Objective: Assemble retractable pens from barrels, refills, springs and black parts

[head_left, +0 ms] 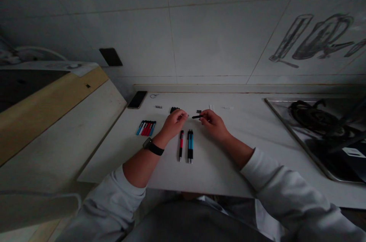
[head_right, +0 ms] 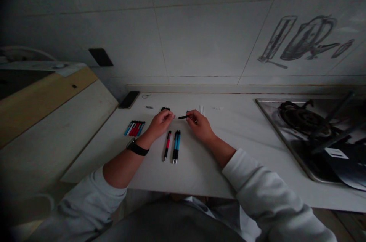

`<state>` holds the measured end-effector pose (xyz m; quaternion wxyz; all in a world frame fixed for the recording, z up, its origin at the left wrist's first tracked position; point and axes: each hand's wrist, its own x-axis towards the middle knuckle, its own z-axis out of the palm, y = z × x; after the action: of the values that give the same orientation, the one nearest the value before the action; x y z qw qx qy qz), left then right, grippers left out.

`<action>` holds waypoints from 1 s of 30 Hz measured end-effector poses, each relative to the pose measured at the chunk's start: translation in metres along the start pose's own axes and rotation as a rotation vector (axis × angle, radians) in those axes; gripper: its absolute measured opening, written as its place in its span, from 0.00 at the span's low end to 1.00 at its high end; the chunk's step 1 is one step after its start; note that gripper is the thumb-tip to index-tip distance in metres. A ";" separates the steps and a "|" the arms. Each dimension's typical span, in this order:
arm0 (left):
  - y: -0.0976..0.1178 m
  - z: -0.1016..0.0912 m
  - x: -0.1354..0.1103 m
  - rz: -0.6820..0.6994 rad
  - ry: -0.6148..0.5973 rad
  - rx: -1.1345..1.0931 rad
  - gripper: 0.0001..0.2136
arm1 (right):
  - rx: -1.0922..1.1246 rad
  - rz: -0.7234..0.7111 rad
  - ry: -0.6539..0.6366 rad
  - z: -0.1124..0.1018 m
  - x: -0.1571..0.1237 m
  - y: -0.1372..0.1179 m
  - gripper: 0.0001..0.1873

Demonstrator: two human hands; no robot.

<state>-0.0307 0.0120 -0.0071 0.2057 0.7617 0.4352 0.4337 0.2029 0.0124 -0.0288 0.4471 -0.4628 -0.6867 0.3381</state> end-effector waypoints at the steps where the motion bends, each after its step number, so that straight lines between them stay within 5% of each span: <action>1: -0.001 -0.006 0.002 0.002 0.017 0.029 0.10 | 0.000 0.000 0.006 -0.001 0.000 0.000 0.12; 6: -0.018 -0.063 0.017 -0.039 0.035 0.368 0.05 | 0.030 0.012 0.014 -0.002 0.002 0.000 0.12; 10: -0.048 -0.110 0.024 -0.131 -0.074 0.720 0.06 | 0.041 0.015 -0.005 -0.002 0.002 -0.001 0.12; 13: -0.068 -0.128 0.026 -0.218 -0.198 0.914 0.08 | 0.039 0.004 -0.016 -0.001 0.001 -0.002 0.12; 19: -0.083 -0.129 0.032 -0.284 -0.351 1.027 0.11 | 0.044 -0.004 -0.022 -0.002 0.001 0.000 0.12; 30: -0.087 -0.120 0.037 -0.250 -0.375 1.077 0.12 | 0.040 0.002 -0.036 -0.003 0.001 0.001 0.12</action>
<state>-0.1647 0.0823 0.0150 -0.0875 0.7657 0.6370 -0.0184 0.2054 0.0144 -0.0286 0.4435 -0.4485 -0.6872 0.3604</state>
